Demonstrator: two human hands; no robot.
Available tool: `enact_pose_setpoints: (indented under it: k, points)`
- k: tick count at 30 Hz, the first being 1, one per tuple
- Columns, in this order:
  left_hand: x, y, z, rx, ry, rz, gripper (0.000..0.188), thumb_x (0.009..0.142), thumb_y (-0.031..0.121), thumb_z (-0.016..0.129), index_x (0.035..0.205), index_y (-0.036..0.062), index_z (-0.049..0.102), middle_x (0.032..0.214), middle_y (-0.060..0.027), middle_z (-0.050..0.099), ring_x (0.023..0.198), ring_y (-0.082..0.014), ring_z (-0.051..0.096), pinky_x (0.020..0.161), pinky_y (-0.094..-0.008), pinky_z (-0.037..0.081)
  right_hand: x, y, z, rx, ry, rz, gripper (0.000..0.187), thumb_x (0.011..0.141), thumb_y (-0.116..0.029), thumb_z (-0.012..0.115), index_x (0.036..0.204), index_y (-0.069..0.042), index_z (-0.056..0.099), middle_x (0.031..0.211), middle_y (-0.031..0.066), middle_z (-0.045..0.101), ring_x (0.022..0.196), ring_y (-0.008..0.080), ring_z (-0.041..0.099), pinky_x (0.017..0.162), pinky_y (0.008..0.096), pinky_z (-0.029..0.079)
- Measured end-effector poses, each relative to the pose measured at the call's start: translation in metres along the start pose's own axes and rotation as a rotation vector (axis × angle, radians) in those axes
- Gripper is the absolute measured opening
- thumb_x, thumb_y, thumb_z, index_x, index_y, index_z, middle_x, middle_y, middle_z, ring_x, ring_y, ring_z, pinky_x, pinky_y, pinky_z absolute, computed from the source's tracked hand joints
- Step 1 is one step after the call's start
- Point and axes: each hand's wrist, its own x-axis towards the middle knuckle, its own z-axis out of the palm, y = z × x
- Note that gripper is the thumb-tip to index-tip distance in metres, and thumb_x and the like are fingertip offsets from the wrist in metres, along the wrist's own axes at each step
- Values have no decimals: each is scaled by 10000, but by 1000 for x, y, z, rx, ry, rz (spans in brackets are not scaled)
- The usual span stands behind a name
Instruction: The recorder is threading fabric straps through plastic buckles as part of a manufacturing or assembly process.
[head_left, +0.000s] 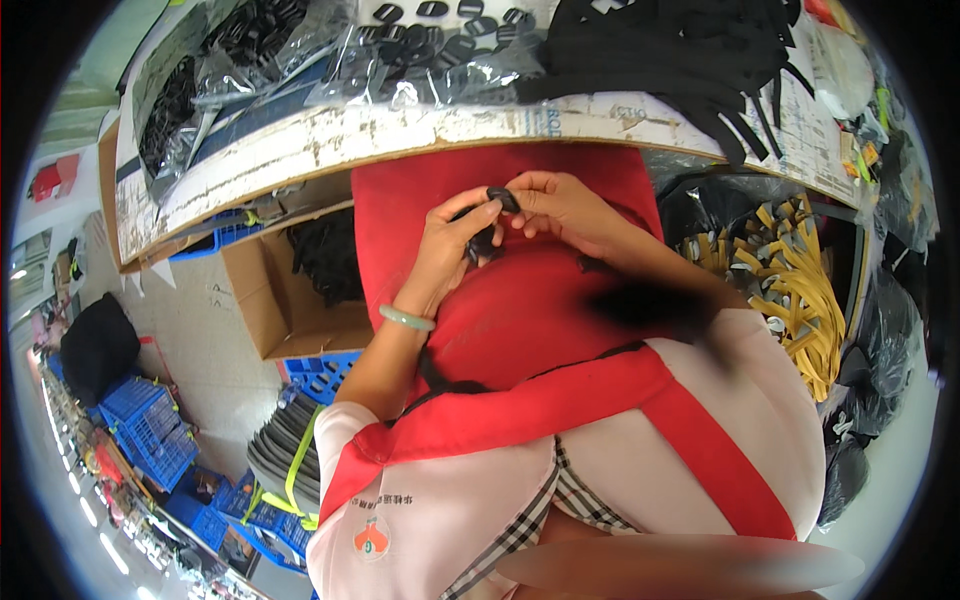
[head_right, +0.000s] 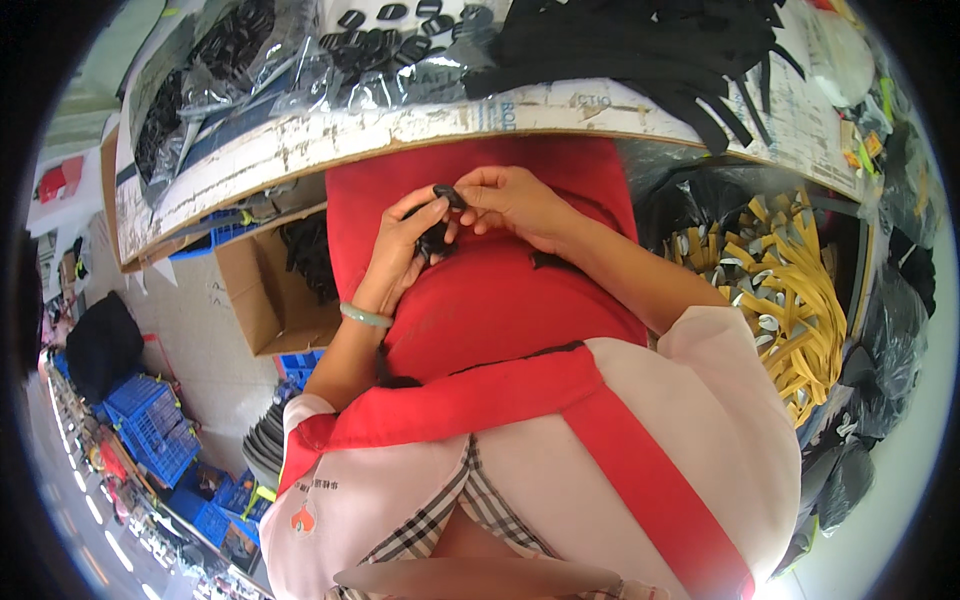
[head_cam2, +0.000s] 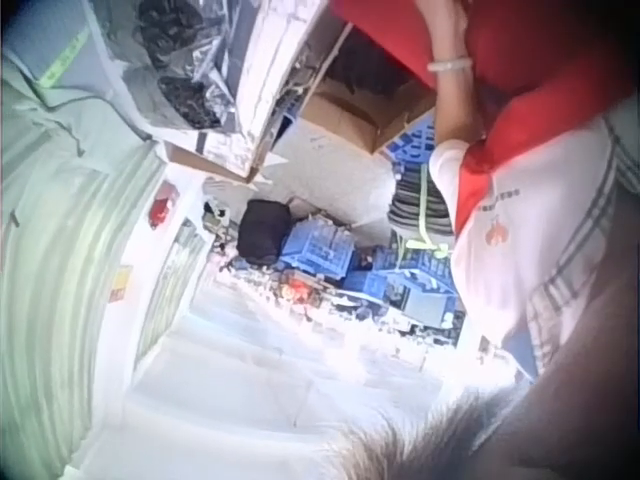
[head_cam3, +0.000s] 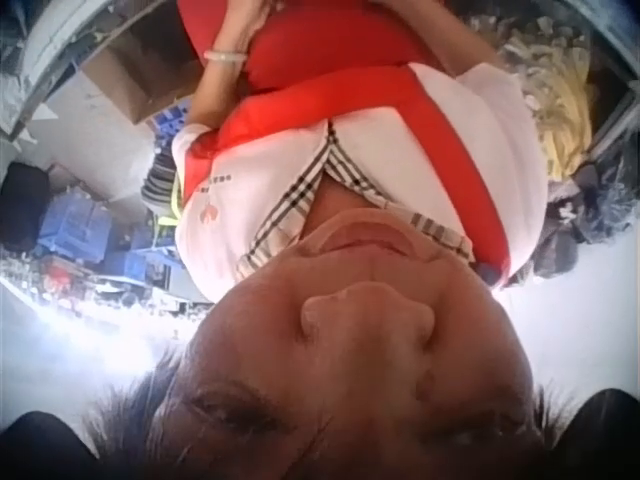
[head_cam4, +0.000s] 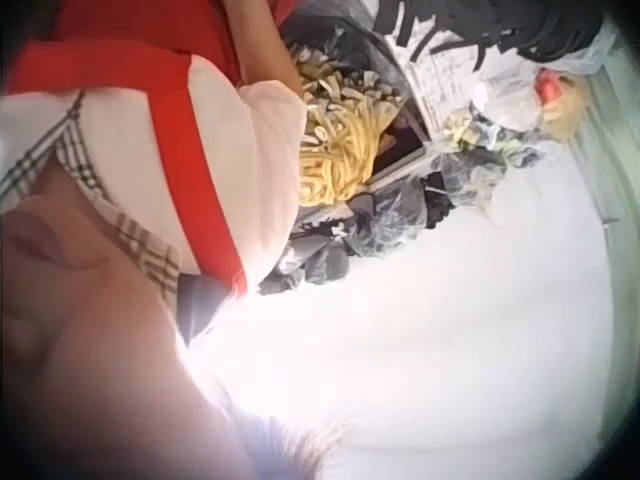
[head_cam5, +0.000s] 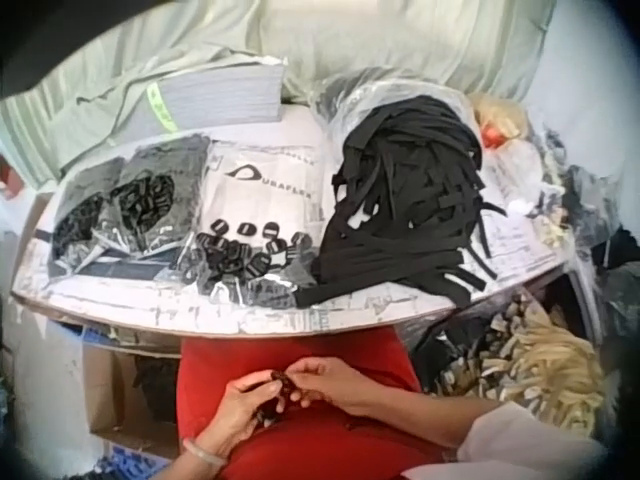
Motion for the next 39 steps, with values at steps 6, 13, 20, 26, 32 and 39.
enact_pose_setpoints:
  k: [6, 13, 20, 26, 32, 39]
  points:
    - [4, 1, -5, -199, 31, -108, 160, 889, 180, 670, 989, 70, 610, 772, -50, 571, 613, -168, 588, 350, -231, 384, 18, -135, -28, -1575, 764, -1296, 159, 882, -197, 631, 986, -82, 668, 892, 46, 650, 826, 160, 593, 741, 289, 477]
    - [8, 22, 14, -125, 94, 45, 140, 886, 134, 669, 945, 18, 618, 672, -62, 593, 555, -125, 574, 374, -221, 374, 17, -190, -11, -1914, 852, -1090, 196, 796, -214, 676, 805, -18, 672, 815, 143, 647, 763, 357, 611, 727, 409, 500]
    - [1, 37, 10, -28, 243, 216, 118, 859, 107, 699, 938, 27, 664, 660, -36, 621, 499, -72, 554, 376, -191, 383, -73, -90, 120, -1082, 125, -295, 153, 921, -208, 609, 932, -57, 633, 626, 0, 585, 501, 60, 541, 444, 199, 426]
    - [1, 35, 18, 87, 253, 324, 94, 856, 76, 693, 940, 37, 676, 658, -10, 618, 492, -43, 534, 394, -176, 385, -22, -38, 68, -571, 157, -217, 234, 962, -268, 563, 917, -40, 580, 617, 40, 598, 441, 72, 523, 396, 195, 409]
    - [-3, 29, 15, 170, 303, 413, 89, 842, 18, 679, 930, 24, 667, 685, 3, 593, 514, -41, 521, 415, -175, 390, -13, -36, 62, -496, 164, -167, 215, 951, -257, 580, 909, -46, 575, 618, 40, 598, 433, 71, 518, 391, 195, 403]
    - [3, 26, 15, 286, 293, 605, 97, 806, -19, 693, 896, -10, 659, 784, 13, 564, 599, -51, 522, 496, -199, 402, -10, -21, 64, -233, 176, -214, 187, 944, -227, 585, 895, -48, 564, 633, 50, 592, 424, 85, 499, 387, 212, 399]
